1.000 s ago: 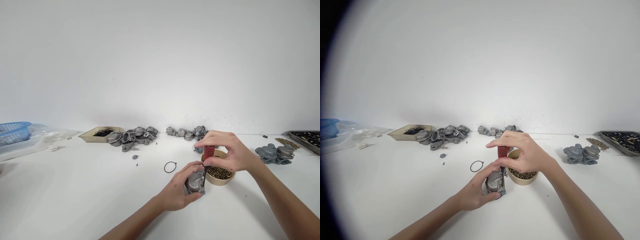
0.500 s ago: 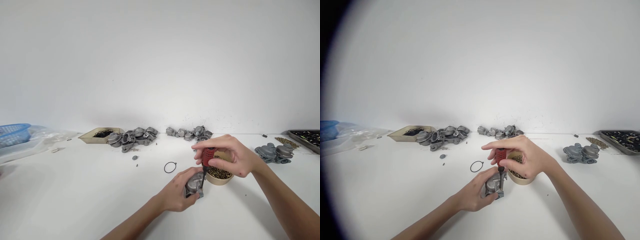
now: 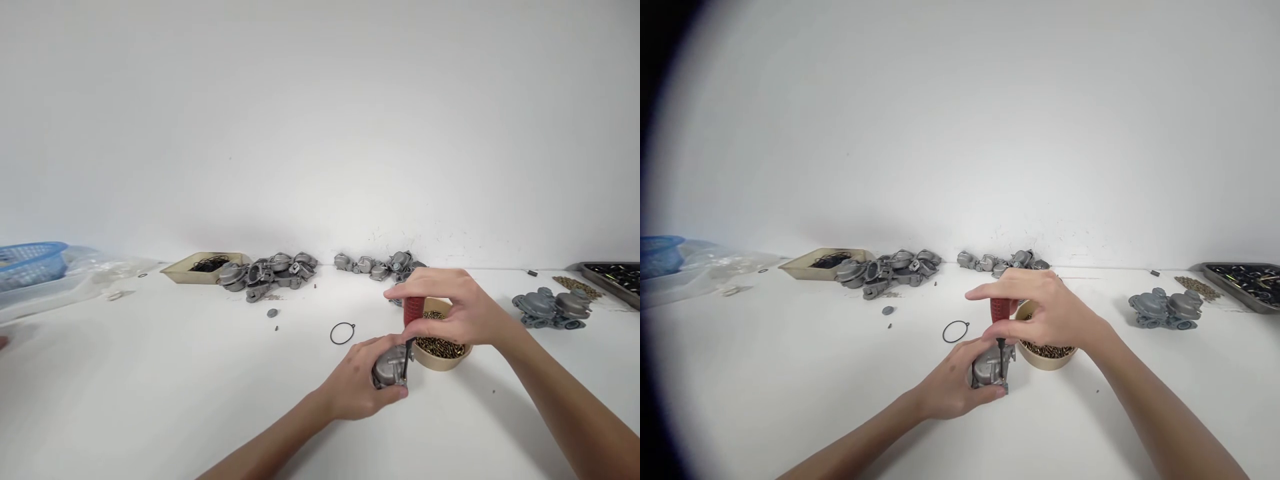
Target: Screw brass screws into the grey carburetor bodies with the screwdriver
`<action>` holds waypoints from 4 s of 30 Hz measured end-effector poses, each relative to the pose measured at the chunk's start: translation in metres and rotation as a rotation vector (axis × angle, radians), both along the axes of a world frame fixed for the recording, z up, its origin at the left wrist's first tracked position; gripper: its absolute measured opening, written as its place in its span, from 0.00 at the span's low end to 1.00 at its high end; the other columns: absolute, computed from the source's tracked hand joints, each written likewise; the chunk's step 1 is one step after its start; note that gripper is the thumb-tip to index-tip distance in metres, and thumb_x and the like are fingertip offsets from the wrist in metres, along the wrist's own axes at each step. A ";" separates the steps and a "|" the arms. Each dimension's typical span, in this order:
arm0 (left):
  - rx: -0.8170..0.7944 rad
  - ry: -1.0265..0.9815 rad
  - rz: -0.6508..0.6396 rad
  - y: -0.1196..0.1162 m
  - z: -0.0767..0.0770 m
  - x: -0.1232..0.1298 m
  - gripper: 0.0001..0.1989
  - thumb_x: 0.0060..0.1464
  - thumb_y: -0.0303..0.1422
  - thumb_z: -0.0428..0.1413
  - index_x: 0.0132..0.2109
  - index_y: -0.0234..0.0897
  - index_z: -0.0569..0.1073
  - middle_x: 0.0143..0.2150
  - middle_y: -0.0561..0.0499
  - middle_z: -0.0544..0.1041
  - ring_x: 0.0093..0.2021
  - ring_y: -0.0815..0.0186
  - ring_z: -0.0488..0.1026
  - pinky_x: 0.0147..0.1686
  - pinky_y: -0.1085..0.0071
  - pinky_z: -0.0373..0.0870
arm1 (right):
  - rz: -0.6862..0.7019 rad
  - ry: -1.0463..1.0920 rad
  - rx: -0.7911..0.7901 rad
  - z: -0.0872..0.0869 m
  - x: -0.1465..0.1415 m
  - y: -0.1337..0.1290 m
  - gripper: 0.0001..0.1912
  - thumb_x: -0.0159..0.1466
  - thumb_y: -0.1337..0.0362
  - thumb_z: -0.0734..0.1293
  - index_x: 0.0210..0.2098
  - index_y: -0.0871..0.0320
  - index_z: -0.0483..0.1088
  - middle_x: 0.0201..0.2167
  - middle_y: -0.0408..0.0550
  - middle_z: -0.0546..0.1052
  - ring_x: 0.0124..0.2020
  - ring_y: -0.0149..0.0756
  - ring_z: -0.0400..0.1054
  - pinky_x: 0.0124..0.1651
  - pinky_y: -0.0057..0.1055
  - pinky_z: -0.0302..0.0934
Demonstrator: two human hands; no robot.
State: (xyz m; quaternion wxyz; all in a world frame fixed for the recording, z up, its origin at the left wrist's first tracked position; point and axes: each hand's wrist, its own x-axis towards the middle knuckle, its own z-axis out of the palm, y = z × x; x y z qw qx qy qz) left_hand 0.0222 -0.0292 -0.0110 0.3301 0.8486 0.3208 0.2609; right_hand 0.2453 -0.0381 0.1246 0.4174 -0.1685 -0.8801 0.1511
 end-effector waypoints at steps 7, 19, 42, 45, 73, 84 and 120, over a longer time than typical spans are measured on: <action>0.009 -0.055 -0.050 0.002 -0.001 0.000 0.31 0.56 0.49 0.64 0.62 0.40 0.71 0.48 0.47 0.82 0.49 0.51 0.78 0.56 0.53 0.74 | 0.114 -0.034 -0.164 0.003 0.000 -0.005 0.23 0.69 0.74 0.65 0.62 0.57 0.71 0.45 0.51 0.80 0.43 0.36 0.77 0.44 0.34 0.74; 0.013 -0.030 0.008 0.000 -0.005 0.000 0.31 0.54 0.48 0.64 0.62 0.42 0.70 0.52 0.45 0.81 0.53 0.48 0.77 0.60 0.48 0.70 | 0.117 -0.034 -0.139 0.005 -0.001 -0.005 0.21 0.71 0.69 0.68 0.62 0.54 0.72 0.44 0.50 0.82 0.43 0.36 0.77 0.44 0.34 0.73; 0.093 0.028 -0.008 0.001 -0.006 -0.003 0.33 0.56 0.49 0.64 0.65 0.44 0.68 0.61 0.44 0.78 0.59 0.47 0.75 0.63 0.51 0.69 | 0.000 0.072 -0.017 0.006 -0.002 -0.002 0.14 0.67 0.69 0.74 0.52 0.54 0.79 0.36 0.47 0.80 0.37 0.34 0.74 0.39 0.32 0.73; 0.097 0.032 -0.008 0.001 -0.006 -0.003 0.33 0.55 0.48 0.64 0.65 0.44 0.68 0.59 0.45 0.79 0.58 0.47 0.76 0.63 0.51 0.69 | 0.114 0.023 -0.139 0.008 -0.001 -0.003 0.15 0.72 0.67 0.68 0.56 0.56 0.77 0.46 0.53 0.80 0.43 0.37 0.77 0.44 0.36 0.75; 0.112 0.001 -0.041 0.001 0.001 -0.001 0.31 0.57 0.48 0.63 0.64 0.43 0.69 0.55 0.46 0.81 0.54 0.50 0.78 0.59 0.56 0.73 | 0.175 0.014 -0.240 0.005 0.003 0.001 0.18 0.70 0.70 0.71 0.58 0.55 0.76 0.41 0.50 0.82 0.41 0.36 0.78 0.43 0.33 0.75; 0.140 0.005 -0.054 0.002 0.000 -0.001 0.30 0.57 0.47 0.63 0.62 0.40 0.70 0.54 0.44 0.81 0.53 0.48 0.79 0.58 0.52 0.73 | 0.266 -0.017 -0.385 0.006 0.004 0.000 0.15 0.69 0.71 0.70 0.55 0.59 0.76 0.44 0.54 0.83 0.43 0.38 0.80 0.43 0.32 0.77; -0.713 -0.144 -0.384 0.031 0.018 -0.010 0.29 0.42 0.48 0.75 0.50 0.43 0.80 0.42 0.52 0.80 0.42 0.61 0.76 0.44 0.68 0.72 | -0.239 0.089 -0.572 -0.091 0.082 -0.032 0.08 0.72 0.58 0.68 0.41 0.55 0.77 0.33 0.48 0.75 0.26 0.30 0.70 0.27 0.25 0.69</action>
